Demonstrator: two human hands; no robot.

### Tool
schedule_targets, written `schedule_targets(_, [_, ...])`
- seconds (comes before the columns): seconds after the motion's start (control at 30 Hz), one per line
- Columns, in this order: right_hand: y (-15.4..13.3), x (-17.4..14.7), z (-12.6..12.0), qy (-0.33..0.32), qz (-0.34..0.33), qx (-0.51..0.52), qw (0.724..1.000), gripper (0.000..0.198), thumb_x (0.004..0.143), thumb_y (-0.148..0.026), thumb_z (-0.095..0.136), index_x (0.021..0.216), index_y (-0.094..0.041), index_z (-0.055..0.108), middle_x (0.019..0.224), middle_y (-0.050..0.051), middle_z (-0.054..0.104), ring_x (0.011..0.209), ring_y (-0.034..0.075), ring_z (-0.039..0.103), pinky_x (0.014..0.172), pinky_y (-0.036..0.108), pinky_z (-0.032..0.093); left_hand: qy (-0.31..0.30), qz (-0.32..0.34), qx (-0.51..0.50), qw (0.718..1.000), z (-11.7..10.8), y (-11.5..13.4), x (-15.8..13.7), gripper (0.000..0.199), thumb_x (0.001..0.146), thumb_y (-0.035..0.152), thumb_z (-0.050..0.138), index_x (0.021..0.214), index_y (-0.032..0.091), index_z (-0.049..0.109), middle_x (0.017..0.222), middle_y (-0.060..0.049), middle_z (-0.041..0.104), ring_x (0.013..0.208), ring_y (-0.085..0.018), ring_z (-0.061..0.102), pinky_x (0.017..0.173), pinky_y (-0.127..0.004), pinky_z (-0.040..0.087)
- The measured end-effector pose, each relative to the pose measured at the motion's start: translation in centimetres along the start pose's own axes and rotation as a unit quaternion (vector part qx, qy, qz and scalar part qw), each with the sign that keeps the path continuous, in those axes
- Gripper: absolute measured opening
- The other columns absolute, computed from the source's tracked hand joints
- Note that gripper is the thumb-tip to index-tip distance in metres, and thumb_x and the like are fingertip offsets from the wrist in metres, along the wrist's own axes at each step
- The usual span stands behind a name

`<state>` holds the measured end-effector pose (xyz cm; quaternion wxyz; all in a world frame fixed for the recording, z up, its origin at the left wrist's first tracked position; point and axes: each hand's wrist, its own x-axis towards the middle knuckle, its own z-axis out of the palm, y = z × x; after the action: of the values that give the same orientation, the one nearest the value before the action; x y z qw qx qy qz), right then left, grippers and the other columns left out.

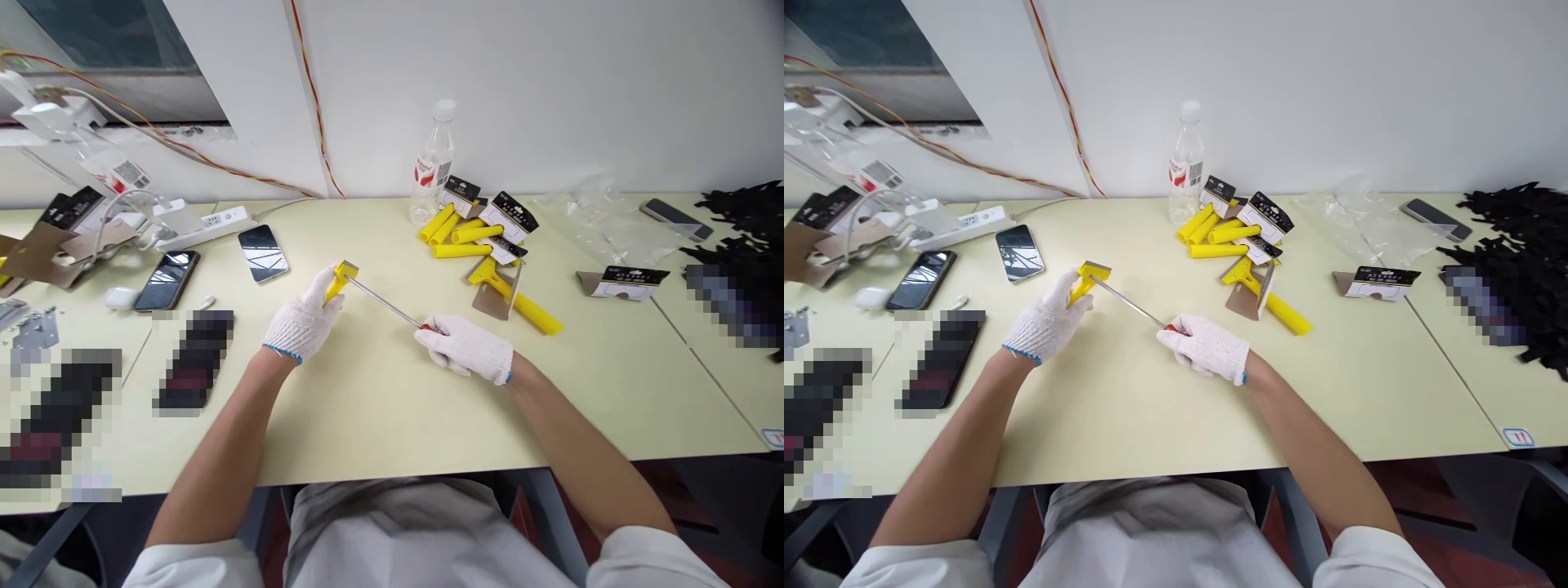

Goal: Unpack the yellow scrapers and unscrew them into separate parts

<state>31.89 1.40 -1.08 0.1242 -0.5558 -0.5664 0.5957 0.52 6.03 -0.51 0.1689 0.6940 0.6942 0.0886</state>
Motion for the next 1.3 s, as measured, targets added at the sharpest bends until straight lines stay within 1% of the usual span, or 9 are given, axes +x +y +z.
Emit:
schedule_targets(0.07, [0.0,0.0,0.1,0.014,-0.008,0.025,1.0,0.051,0.11,-0.07,0.057,0.096,-0.022,0.063,0.066,-0.004,0.056,0.047,0.01,0.039,0.047,0.026,0.032,0.003,-0.001,0.001,1.0,0.1,-0.2,0.1,0.068,0.109,0.051,0.051,0.173,0.027,0.05,0.106,-0.011,0.081,0.077,-0.028,0.072,0.074,-0.036,0.053])
schedule_targets(0.23, [-0.5,-0.4,-0.1,0.013,-0.034,0.038,0.999,0.05,0.107,-0.069,0.064,0.09,-0.023,0.059,0.068,0.001,0.065,0.056,0.014,0.055,0.058,0.027,0.046,0.021,0.007,-0.014,1.0,0.2,-0.7,0.4,0.066,0.108,0.05,0.055,0.172,0.032,0.054,0.102,-0.008,0.081,0.076,-0.028,0.071,0.073,-0.035,0.053])
schedule_targets(0.4, [-0.8,-0.9,-0.3,0.013,-0.018,0.017,1.0,0.054,0.111,-0.073,0.056,0.088,-0.024,0.055,0.062,-0.005,0.054,0.044,0.01,0.035,0.048,0.026,0.029,0.012,0.019,-0.031,0.999,0.4,-0.6,0.2,0.063,0.107,0.048,0.056,0.167,0.029,0.058,0.098,-0.006,0.08,0.073,-0.025,0.071,0.073,-0.033,0.054])
schedule_targets(0.6, [-0.1,-0.1,0.0,-0.012,-0.008,0.021,1.0,0.046,0.104,-0.067,0.07,0.094,-0.023,0.06,0.07,0.001,0.066,0.057,0.015,0.058,0.056,0.026,0.047,-0.001,0.007,-0.068,0.998,0.0,-0.2,0.1,0.065,0.105,0.048,0.055,0.167,0.029,0.057,0.097,-0.006,0.078,0.071,-0.024,0.068,0.068,-0.033,0.052])
schedule_targets(0.77, [0.0,-0.1,0.1,0.004,-0.014,0.004,1.0,0.059,0.111,-0.077,0.051,0.094,-0.022,0.064,0.062,-0.004,0.055,0.045,0.011,0.038,0.047,0.026,0.034,-0.017,0.004,-0.078,0.997,-0.2,-0.1,0.0,0.062,0.105,0.049,0.053,0.163,0.029,0.059,0.096,-0.005,0.077,0.07,-0.023,0.065,0.068,-0.033,0.051])
schedule_targets(0.93, [0.1,-0.2,-0.3,0.018,-0.033,0.0,0.999,0.053,0.107,-0.072,0.062,0.09,-0.023,0.061,0.067,0.002,0.066,0.057,0.016,0.059,0.057,0.027,0.047,-0.016,0.016,-0.108,0.994,-0.3,0.0,0.0,0.06,0.103,0.048,0.055,0.16,0.027,0.06,0.104,-0.005,0.081,0.07,-0.02,0.064,0.067,-0.031,0.05])
schedule_targets(1.1, [0.3,-0.3,-0.6,0.022,-0.025,-0.035,0.999,0.057,0.112,-0.074,0.051,0.096,-0.022,0.066,0.062,-0.004,0.054,0.047,0.012,0.04,0.051,0.028,0.033,-0.026,0.004,-0.108,0.994,-0.6,0.7,-0.3,0.062,0.101,0.045,0.055,0.159,0.026,0.059,0.104,-0.005,0.081,0.067,-0.019,0.062,0.068,-0.032,0.048])
schedule_targets(1.2, [0.2,-0.3,-0.8,0.014,-0.05,-0.011,0.999,0.065,0.113,-0.077,0.044,0.091,-0.021,0.069,0.065,-0.001,0.056,0.055,0.015,0.051,0.057,0.029,0.042,-0.031,0.004,-0.125,0.992,-0.6,0.9,-0.4,0.062,0.1,0.046,0.056,0.16,0.027,0.059,0.108,-0.005,0.082,0.066,-0.019,0.06,0.068,-0.033,0.048])
schedule_targets(1.3, [0.0,-0.4,-0.8,0.015,-0.017,-0.038,0.999,0.051,0.107,-0.072,0.062,0.093,-0.023,0.061,0.068,0.001,0.066,0.059,0.016,0.059,0.06,0.029,0.047,-0.035,0.003,-0.134,0.99,-0.6,0.8,-0.3,0.063,0.1,0.046,0.057,0.161,0.028,0.057,0.111,-0.005,0.083,0.068,-0.02,0.061,0.069,-0.034,0.048])
